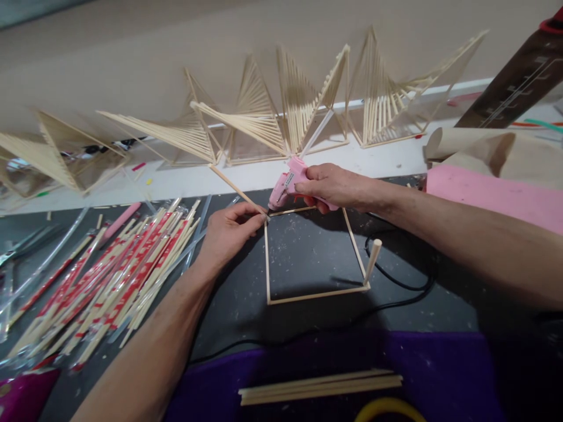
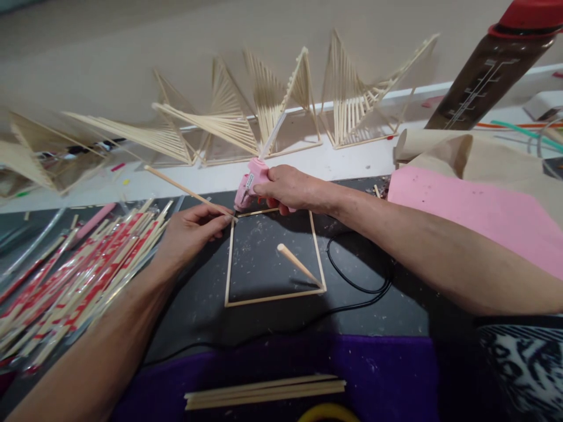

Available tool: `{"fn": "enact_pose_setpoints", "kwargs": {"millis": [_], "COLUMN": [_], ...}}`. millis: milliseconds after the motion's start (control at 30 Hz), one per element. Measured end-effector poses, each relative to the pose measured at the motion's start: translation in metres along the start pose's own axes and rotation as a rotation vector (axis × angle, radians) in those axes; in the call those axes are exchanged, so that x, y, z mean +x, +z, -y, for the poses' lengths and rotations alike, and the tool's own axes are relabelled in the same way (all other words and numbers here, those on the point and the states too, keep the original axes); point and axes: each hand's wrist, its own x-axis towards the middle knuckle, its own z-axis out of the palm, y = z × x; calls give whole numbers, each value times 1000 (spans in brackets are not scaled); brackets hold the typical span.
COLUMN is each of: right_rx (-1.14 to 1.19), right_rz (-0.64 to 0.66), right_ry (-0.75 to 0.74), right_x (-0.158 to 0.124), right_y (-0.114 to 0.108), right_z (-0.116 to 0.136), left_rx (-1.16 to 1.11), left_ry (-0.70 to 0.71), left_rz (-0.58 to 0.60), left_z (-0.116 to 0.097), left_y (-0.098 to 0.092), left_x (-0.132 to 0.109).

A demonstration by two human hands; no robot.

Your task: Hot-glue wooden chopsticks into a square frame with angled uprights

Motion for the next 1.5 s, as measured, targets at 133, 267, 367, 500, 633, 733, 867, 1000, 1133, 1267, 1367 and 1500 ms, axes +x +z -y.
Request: {"fn": "enact_pose_setpoints", "kwargs": {"millis": [133,267,367,500,633,733,867,1000,1133,1267,1367,1500], "right_rx": [4,10,10,44,95,95,73,65,76,70,75,135], "right_rz": [9,14,14,16,28,24,16,23,30,33,44,27], "right_ry": [-3,-13,-13,16,47,56,56,15,25,51,59,53], "right_x": [2,4,4,2,0,0,1,2,1,-3,-6,-8], "right_y": [1,2,2,0,-2,-3,-2,0,-1,-4,-7,-11], "right_z": [-1,-1,0,0,0,1,1,-2,-2,-1,-3,-6], "left_rx": [4,-3,-12,-11,-3,9,17,18,13,20,32,42], "left_ry": [-3,11,21,33,44,31,38,47,23,6,11,18], "left_rz": [-6,-11,-22,-14,-18,-26,-20,-8,-8,-25,-21,-13], "left_z": [-1,1,3,4,5,6,6,6,5,6,5,4], "left_y": [0,1,1,1,1,1,1,0,1,1,1,1], "left_x": [0,0,1,1,2,2,2,2,2,2,1,1]}}
